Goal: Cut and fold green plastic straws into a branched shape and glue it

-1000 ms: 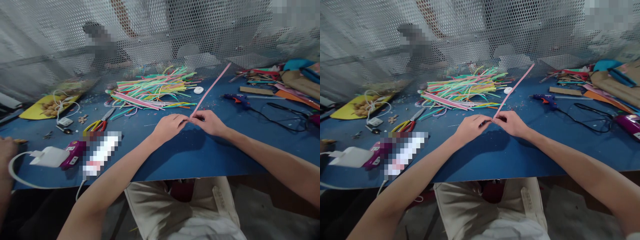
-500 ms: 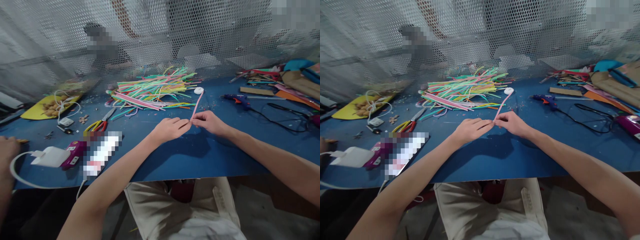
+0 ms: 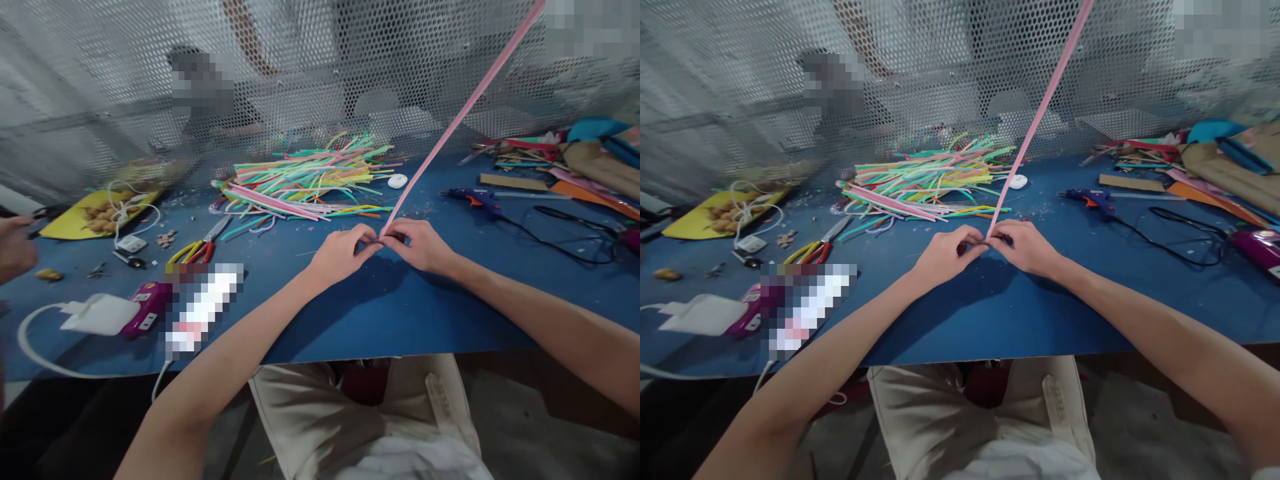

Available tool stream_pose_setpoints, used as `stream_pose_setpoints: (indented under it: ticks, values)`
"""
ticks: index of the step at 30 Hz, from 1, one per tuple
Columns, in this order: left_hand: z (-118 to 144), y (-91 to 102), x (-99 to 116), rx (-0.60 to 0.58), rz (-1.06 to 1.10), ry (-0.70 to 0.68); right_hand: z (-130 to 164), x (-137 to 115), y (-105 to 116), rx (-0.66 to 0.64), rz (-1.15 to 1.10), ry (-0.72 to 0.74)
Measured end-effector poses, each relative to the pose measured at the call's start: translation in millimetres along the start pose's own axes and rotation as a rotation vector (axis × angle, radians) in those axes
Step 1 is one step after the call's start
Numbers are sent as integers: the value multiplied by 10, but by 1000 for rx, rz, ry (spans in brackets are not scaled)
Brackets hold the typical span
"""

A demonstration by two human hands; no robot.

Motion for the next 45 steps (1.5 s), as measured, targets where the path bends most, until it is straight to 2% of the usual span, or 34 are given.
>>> stream_pose_setpoints:
  ticks: [5,8,14,19,24,30,35,40,45]
  values:
    - [-15,-30,-25,-27,-39,-23,1,-13,-16,-2,7,36]
    - [-4,-49,-26,-14,-143,-74,6,6,-34,-11,-43,-28]
    - [11,-27,70,51,-464,-264,11,85,-59,-40,-182,-223]
    - [-8,-38,110,18,-552,-283,3,92,-47,-49,-212,-251]
    - [3,-47,46,-19,-344,-77,4,43,-66,-67,-157,-216]
    - [12,-68,-14,-284,199,94,-2,-68,-73,-80,-39,9]
    - [-1,-24,-31,-384,465,220,4,-137,-60,-74,2,136]
    - [4,12,-25,-351,420,214,2,-121,-65,-98,-22,89]
    - [-9,28,-32,-246,253,105,18,10,-89,-87,-126,-130]
Point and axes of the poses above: each hand's wrist, its own z-axis away from the middle knuckle, its own y-axis out of the back of the hand, x = y × z, the point moved 5 cm from there along -z, towards the middle knuckle, and after that the axes turned 14 degrees about -z, right-handed, at the moved point
